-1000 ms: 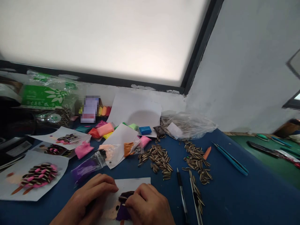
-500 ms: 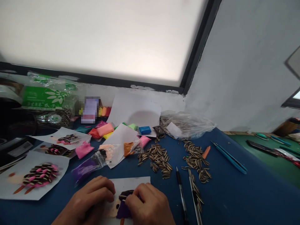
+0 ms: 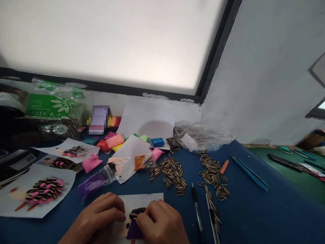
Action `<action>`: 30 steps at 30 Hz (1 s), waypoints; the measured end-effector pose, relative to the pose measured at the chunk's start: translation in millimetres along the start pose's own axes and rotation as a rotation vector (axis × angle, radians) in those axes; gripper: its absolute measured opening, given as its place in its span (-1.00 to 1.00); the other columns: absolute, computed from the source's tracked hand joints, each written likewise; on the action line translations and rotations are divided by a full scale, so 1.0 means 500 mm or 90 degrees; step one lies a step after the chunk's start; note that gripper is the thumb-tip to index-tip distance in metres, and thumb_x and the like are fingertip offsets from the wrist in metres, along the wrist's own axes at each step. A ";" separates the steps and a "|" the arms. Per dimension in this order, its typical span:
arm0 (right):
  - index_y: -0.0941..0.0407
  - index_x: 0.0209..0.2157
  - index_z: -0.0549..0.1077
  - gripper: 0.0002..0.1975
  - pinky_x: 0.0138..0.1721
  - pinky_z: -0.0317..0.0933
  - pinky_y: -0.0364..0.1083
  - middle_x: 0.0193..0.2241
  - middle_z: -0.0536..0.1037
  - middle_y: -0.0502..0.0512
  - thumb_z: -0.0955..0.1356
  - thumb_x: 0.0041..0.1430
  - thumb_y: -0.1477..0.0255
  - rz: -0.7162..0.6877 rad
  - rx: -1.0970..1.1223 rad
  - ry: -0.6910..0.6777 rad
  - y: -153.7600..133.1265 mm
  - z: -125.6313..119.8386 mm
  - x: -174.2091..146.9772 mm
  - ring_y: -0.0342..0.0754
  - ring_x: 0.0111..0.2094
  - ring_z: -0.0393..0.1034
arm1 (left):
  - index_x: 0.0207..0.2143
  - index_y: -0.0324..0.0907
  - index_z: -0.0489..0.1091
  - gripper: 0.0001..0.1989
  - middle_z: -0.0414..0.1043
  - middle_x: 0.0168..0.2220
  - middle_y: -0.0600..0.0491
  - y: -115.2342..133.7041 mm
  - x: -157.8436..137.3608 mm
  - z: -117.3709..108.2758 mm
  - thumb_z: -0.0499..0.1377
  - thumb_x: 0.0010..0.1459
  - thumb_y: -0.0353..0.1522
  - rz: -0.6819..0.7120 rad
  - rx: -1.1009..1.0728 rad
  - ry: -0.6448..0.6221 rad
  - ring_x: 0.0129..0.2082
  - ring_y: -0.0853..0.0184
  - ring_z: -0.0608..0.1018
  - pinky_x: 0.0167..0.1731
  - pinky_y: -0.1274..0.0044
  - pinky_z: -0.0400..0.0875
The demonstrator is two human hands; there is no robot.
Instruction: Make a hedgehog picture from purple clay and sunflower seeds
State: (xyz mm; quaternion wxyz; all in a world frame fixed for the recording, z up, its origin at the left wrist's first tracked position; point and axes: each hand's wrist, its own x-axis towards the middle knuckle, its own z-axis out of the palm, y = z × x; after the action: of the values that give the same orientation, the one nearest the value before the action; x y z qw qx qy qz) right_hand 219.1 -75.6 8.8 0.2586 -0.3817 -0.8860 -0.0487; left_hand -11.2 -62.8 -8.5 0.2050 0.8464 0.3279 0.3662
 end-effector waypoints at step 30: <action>0.08 -0.44 0.36 -0.81 -0.51 0.03 -0.15 -0.51 0.40 -0.05 0.33 0.24 0.59 -0.025 -0.056 -0.005 -0.010 -0.003 0.012 -0.14 -0.51 0.32 | -0.23 -0.09 0.46 -0.58 0.50 -0.30 -0.04 -0.005 -0.002 0.010 -0.18 0.35 -0.53 0.021 0.026 -0.003 -0.35 0.22 0.46 -0.37 0.40 0.25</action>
State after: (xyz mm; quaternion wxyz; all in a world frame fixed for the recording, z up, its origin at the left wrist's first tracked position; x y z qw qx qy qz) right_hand 212.6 -75.6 13.6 0.2373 -0.3758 -0.8911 -0.0915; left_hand -9.0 -62.5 -13.7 0.1827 0.8566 0.3207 0.3607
